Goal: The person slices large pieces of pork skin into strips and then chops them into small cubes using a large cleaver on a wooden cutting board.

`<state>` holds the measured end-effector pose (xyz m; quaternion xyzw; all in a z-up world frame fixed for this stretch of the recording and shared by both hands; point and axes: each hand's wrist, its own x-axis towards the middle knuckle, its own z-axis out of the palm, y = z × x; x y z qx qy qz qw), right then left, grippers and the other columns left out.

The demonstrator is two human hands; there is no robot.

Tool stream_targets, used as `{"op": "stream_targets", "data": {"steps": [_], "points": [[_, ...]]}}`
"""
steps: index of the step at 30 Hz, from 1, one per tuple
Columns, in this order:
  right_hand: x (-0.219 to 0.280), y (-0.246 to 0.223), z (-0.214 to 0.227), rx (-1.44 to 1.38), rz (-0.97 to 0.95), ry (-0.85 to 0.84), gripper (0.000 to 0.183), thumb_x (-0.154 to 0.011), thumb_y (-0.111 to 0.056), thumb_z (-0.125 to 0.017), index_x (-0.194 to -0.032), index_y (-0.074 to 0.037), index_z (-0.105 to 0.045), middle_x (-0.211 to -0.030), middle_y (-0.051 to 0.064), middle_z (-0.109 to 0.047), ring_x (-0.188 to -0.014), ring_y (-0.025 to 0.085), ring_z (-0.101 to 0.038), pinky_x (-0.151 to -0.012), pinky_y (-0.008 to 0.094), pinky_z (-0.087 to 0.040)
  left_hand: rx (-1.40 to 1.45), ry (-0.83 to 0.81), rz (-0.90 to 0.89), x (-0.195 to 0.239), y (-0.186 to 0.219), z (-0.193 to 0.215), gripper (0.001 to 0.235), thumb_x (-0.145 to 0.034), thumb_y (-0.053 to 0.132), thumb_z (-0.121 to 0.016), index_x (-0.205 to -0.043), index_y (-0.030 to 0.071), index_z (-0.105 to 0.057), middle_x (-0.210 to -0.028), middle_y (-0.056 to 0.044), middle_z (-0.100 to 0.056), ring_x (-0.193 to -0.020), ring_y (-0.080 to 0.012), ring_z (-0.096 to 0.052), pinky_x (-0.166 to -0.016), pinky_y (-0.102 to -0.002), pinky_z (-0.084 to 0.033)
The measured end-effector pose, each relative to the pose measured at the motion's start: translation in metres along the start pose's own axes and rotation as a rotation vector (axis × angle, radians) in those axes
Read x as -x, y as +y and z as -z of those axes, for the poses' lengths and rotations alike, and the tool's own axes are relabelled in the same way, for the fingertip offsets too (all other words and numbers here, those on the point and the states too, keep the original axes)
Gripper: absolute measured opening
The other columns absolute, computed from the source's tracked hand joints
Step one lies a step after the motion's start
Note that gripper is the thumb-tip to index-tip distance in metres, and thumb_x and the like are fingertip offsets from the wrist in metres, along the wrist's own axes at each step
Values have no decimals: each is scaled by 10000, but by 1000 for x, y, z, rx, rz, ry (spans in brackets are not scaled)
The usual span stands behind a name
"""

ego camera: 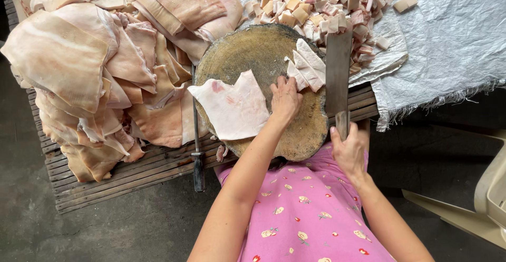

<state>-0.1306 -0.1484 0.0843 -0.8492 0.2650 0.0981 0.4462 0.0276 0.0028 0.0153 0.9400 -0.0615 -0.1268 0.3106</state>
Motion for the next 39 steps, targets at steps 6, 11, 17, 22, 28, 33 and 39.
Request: {"op": "stream_targets", "data": {"steps": [6,11,17,22,28,33,39], "points": [[2,23,-9,-77,6,26,311,-995,-237,-628,-1119,7,-481,-555,127,-634,-470,239,-661,-465,395,-511,41,-15,94,-66,-16,29,198,-939,85,-583,-1131,39,-566,-1158,-230,-554,-1005,-402,-610,-922,-537,-519],[0,22,-7,-82,1,29,314,-998,-245,-636,-1111,5,-485,-561,126,-634,-470,234,-664,-459,394,-512,339,19,-91,-163,-8,83,310,-926,137,-654,-1227,64,-639,-1328,-249,-436,-1119,-372,-620,-954,-436,-553],[3,20,-12,-116,-17,53,329,-988,-245,-639,-1128,2,-473,-558,128,-634,-449,236,-653,-438,395,-506,142,-66,-30,-139,-1,58,316,-995,113,-584,-1294,22,-630,-1351,-223,-569,-1198,-310,-623,-1084,-447,-518],[1,20,-10,-100,-29,1,329,-1017,-290,-602,-1140,-19,-462,-558,123,-627,-458,235,-657,-430,398,-511,-20,-283,35,-83,1,26,343,-912,241,-717,-1112,-15,-608,-1280,-199,-498,-1143,-320,-586,-1033,-431,-521],[-2,19,-2,-51,-3,0,365,-1016,-326,-602,-1150,-13,-471,-569,135,-634,-493,256,-673,-492,415,-520,161,-201,-92,-71,-27,15,325,-901,152,-691,-1188,29,-599,-1191,-164,-582,-1080,-297,-611,-992,-446,-521],[-1,16,1,-24,19,-14,392,-1015,-331,-597,-1196,-5,-477,-572,133,-654,-498,277,-689,-517,413,-539,55,-250,-18,-67,-40,9,287,-952,236,-678,-1154,36,-639,-1142,-156,-661,-1035,-253,-653,-947,-407,-550],[5,-1,8,84,165,76,377,-1034,-311,-593,-1252,-5,-574,-619,168,-665,-553,294,-703,-513,423,-539,297,-510,322,-38,-46,19,315,-1004,264,-644,-1205,23,-671,-896,-125,-733,-720,-188,-694,-656,-326,-615]]}}
